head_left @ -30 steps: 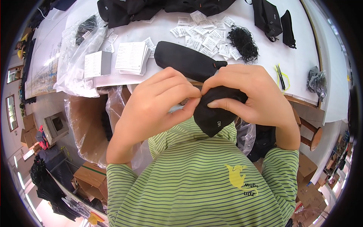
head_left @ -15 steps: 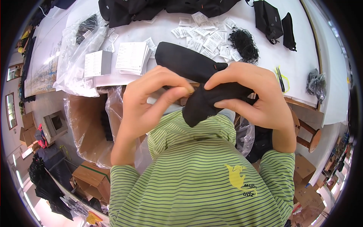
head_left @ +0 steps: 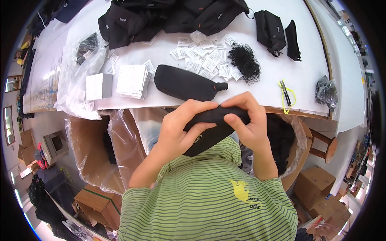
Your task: Checking black pouches, inserting booklets and silica packets, then organizing the completed pouches on the workbench.
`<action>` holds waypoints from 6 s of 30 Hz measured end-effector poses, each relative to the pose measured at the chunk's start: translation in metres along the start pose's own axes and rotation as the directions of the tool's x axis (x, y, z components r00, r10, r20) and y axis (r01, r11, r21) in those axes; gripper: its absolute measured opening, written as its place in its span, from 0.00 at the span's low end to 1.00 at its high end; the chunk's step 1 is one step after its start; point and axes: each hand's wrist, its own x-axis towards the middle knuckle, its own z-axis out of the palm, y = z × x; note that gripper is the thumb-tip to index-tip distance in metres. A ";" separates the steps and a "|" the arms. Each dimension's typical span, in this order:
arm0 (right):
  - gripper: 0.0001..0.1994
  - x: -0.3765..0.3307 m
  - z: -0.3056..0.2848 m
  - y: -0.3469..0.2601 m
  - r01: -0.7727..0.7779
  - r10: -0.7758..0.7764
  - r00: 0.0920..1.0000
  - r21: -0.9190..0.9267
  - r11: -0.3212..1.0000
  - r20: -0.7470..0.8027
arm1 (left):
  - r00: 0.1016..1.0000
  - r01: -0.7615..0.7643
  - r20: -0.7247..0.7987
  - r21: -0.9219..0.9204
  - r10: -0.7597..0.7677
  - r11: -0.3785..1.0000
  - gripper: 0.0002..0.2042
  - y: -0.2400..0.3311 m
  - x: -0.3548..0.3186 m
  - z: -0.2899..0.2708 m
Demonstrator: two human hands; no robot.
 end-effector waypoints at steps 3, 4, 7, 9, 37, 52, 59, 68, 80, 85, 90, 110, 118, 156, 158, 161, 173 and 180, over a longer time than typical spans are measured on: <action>0.16 0.006 -0.020 0.000 -0.123 0.115 0.971 0.025 0.992 0.211 | 0.982 0.090 0.167 -0.022 -0.085 0.996 0.16 -0.003 0.008 0.003; 0.20 0.010 -0.029 -0.005 -0.219 0.224 0.923 -0.052 0.974 0.313 | 0.965 0.129 0.233 -0.009 -0.123 0.992 0.19 0.001 0.010 0.002; 0.27 0.014 -0.034 -0.006 -0.222 0.211 0.913 -0.008 0.975 0.348 | 0.915 0.273 0.321 -0.048 -0.244 0.961 0.31 0.007 0.009 0.005; 0.25 0.016 -0.046 -0.010 -0.214 0.223 0.902 -0.067 0.975 0.369 | 0.933 0.215 0.306 -0.044 -0.192 0.976 0.30 0.005 0.011 0.011; 0.15 0.036 -0.117 0.006 -0.117 0.142 0.920 -0.092 0.989 0.366 | 0.960 0.185 0.242 -0.165 -0.142 0.969 0.17 -0.007 0.033 0.001; 0.13 0.103 -0.227 0.055 -0.007 -0.517 0.650 -0.686 0.728 -0.556 | 0.795 -0.087 0.238 -0.865 0.558 0.493 0.25 0.085 0.052 -0.019; 0.14 0.146 -0.214 0.138 -0.257 -0.562 0.652 -0.846 0.468 -0.509 | 0.677 -0.202 0.148 -0.905 0.721 0.376 0.20 0.090 0.068 -0.010; 0.24 0.145 -0.208 0.181 -0.378 -0.360 0.788 -0.853 0.360 -0.500 | 0.677 -0.029 0.184 -0.961 0.713 0.275 0.21 0.095 0.068 -0.002; 0.33 0.138 -0.206 0.188 -0.402 -0.320 0.787 -0.831 0.384 -0.528 | 0.647 0.021 0.119 -0.990 0.753 0.138 0.20 0.095 0.067 0.011; 0.28 0.128 -0.165 0.149 -0.287 -0.587 0.702 -0.915 0.284 -0.403 | 0.750 0.201 0.437 -0.866 0.496 0.457 0.20 0.082 0.038 0.005; 0.20 0.070 -0.030 0.094 0.039 -0.140 0.977 -0.506 0.862 -0.163 | 0.669 0.435 0.703 -0.632 0.239 0.642 0.16 0.043 0.009 0.013; 0.32 0.036 0.048 0.083 0.047 -0.011 0.998 -0.561 0.827 0.066 | 0.817 0.415 -0.173 -0.486 -0.550 0.769 0.05 -0.075 -0.061 -0.002; 0.25 0.029 -0.040 0.069 -0.183 0.257 0.955 0.389 0.903 -0.148 | 0.851 0.410 -0.096 -0.494 -0.517 0.767 0.06 -0.087 -0.085 0.013; 0.11 0.121 -0.071 0.150 -0.172 -0.175 0.897 -0.685 0.708 -0.407 | 0.824 0.368 -0.560 0.645 0.087 0.670 0.25 -0.121 -0.024 -0.117; 0.13 0.135 -0.060 0.146 -0.175 -0.148 0.918 -0.713 0.679 -0.367 | 0.834 0.408 -0.551 0.652 0.029 0.639 0.27 -0.138 -0.020 -0.132; 0.09 0.146 -0.056 0.145 -0.186 -0.086 0.955 -0.801 0.569 -0.282 | 0.862 0.432 -0.503 0.665 -0.062 0.609 0.32 -0.171 -0.026 -0.147; 0.08 0.131 -0.076 0.076 -0.110 -0.158 0.911 -0.595 0.796 -0.380 | 0.915 0.380 -0.385 0.721 -0.120 0.579 0.28 -0.159 -0.019 -0.143; 0.04 0.120 -0.078 0.058 -0.011 -0.306 0.893 -0.696 0.718 -0.330 | 0.941 0.289 -0.338 0.827 0.015 0.482 0.18 -0.144 -0.003 -0.144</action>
